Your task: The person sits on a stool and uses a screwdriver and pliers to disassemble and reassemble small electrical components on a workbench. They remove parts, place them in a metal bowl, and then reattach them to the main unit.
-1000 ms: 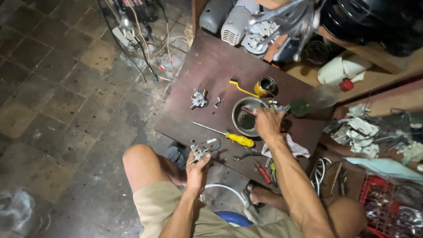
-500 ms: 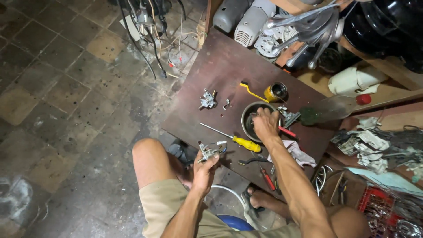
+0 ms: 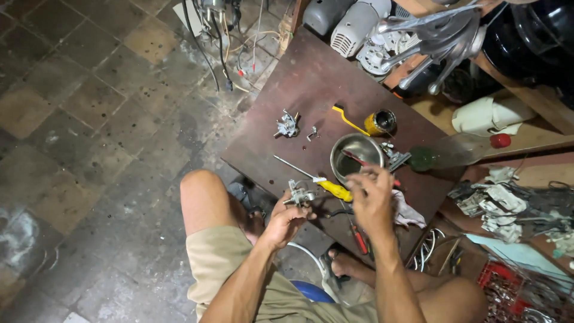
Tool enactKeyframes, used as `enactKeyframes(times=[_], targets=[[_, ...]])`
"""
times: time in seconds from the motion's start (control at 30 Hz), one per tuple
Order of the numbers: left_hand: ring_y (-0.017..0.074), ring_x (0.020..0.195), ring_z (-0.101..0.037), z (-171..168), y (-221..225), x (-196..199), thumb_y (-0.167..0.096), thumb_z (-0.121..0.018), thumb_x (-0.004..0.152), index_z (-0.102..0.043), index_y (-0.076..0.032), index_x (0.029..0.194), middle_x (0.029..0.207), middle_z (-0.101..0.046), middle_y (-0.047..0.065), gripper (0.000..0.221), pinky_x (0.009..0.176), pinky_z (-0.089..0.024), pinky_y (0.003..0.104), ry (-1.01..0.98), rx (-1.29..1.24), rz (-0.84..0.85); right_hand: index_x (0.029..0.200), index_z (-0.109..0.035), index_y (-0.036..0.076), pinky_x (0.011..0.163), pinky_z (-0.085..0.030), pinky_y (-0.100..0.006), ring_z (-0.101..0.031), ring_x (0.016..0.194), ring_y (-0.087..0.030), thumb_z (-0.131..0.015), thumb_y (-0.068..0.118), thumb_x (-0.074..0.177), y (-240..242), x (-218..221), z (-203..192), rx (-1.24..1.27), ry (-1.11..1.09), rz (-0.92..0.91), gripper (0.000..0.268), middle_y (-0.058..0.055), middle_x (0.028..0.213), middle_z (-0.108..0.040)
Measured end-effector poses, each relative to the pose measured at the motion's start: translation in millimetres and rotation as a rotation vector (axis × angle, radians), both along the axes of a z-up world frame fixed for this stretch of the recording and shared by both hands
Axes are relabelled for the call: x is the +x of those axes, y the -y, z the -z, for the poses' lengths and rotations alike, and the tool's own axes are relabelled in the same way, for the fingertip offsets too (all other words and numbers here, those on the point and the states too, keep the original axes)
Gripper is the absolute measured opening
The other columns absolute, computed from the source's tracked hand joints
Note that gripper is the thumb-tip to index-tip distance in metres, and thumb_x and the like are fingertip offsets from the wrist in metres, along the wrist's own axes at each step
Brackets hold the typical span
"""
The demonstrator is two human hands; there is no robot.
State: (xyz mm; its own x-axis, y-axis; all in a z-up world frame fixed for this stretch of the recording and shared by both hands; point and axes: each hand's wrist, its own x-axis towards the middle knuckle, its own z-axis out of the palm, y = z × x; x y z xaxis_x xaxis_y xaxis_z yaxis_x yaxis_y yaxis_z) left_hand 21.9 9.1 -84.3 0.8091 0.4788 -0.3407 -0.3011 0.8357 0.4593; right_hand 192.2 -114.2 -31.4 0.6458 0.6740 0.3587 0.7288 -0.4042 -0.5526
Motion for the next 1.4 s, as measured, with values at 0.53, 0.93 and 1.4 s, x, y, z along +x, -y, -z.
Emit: enactKeyframes(times=[0.53, 0.93, 1.4], targets=[[0.0208, 0.083, -0.06, 10.9, 20.4, -9.7, 0.011, -0.065, 0.074, -0.047, -0.001, 0.118, 0.091, -0.052, 0.011, 0.049, 0.08, -0.061, 0.041, -0.051, 0.089, 0.12, 0.092, -0.074, 0.025, 0.093, -0.04, -0.041, -0.055, 0.107, -0.027, -0.074, 0.025, 0.087, -6.3, -71.8, -34.0, -0.035, 0.23, -0.188, 0.006, -0.002, 0.113, -0.058], [0.0197, 0.076, -0.061, 42.6, 17.0, -11.3, -0.018, -0.077, 0.086, -0.052, -0.001, 0.121, 0.087, -0.06, 0.012, 0.047, 0.06, -0.054, 0.032, -0.295, 0.405, 0.198, 0.09, -0.073, 0.025, 0.092, -0.038, -0.039, -0.058, 0.104, -0.023, -0.075, 0.028, 0.087, -2.4, -77.8, -34.6, -0.061, 0.158, -0.155, 0.004, 0.001, 0.106, -0.059], [0.029, 0.096, -0.056, 0.8, 17.7, -12.2, -0.027, -0.074, 0.09, -0.049, -0.004, 0.127, 0.1, -0.053, 0.017, 0.051, 0.084, -0.049, 0.044, -0.398, 0.726, 0.2, 0.094, -0.068, 0.019, 0.101, -0.03, -0.042, -0.057, 0.103, -0.021, -0.07, 0.032, 0.093, 2.3, -91.0, -25.4, -0.062, 0.088, 0.016, 0.013, 0.001, 0.103, -0.059]])
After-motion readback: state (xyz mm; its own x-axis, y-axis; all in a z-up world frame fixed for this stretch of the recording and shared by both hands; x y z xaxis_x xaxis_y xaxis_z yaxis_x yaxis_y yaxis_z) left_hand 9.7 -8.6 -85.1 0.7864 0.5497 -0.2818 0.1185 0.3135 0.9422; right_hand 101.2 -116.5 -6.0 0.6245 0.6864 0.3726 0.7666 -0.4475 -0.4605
